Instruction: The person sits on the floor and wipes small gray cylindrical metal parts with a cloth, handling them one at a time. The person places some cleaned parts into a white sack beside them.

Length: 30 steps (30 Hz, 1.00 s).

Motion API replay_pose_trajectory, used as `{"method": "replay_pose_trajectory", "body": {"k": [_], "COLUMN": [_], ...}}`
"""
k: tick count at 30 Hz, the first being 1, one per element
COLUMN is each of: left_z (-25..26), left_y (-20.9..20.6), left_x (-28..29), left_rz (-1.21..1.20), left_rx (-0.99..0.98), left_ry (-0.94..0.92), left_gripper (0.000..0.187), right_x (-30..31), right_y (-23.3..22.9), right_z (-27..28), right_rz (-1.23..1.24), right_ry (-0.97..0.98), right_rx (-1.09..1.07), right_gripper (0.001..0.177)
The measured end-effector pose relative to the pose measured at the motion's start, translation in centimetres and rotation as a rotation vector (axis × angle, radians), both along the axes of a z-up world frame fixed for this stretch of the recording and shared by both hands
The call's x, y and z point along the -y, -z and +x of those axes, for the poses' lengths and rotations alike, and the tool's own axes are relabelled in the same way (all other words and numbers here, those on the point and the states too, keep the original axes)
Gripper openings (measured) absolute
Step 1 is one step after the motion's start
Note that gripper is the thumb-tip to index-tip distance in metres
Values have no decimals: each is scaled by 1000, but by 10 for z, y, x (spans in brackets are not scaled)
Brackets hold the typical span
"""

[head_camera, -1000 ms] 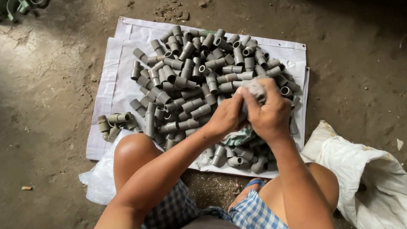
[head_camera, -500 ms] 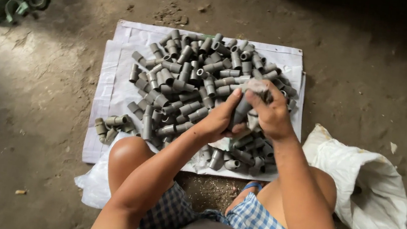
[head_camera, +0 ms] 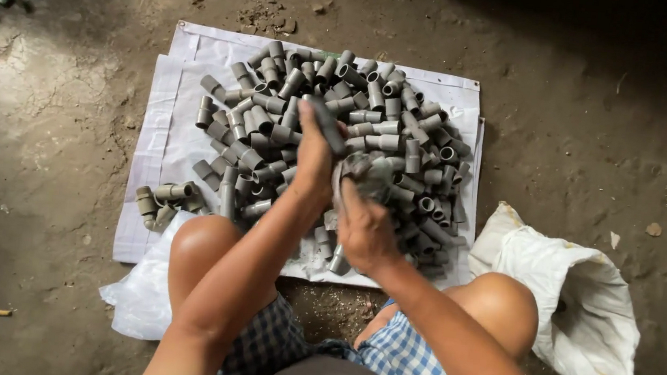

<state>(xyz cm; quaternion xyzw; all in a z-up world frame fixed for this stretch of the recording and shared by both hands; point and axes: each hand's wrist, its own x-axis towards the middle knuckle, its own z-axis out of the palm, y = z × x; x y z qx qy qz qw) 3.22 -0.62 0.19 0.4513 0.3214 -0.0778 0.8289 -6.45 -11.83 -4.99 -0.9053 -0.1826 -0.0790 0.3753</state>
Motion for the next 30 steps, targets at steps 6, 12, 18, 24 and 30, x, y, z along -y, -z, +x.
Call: {"method": "replay_pose_trajectory", "body": {"k": [6,12,18,24,30], "left_z": [-3,-8,0,-8,-8], "left_y": [14,23,31,15,26], "left_x": [11,7,14,10,13], "left_rz": [-90,640,728,706,750], "left_rx": [403,798,1062,1085,1087], "left_ry": [108,222,157,163,179], "left_gripper": [33,40,40,42,47], "right_x": [43,106,103,93,98], "right_y": [-87,-117,-125,-129,-118], "right_z": [34,45,41,36,41], "right_rz": [245,694,843,898,931], "right_ry": [126,207,175,189,183], "right_rx": [-88,-48,-78,-57,-76], "right_gripper": [27,28,22,20,19]}}
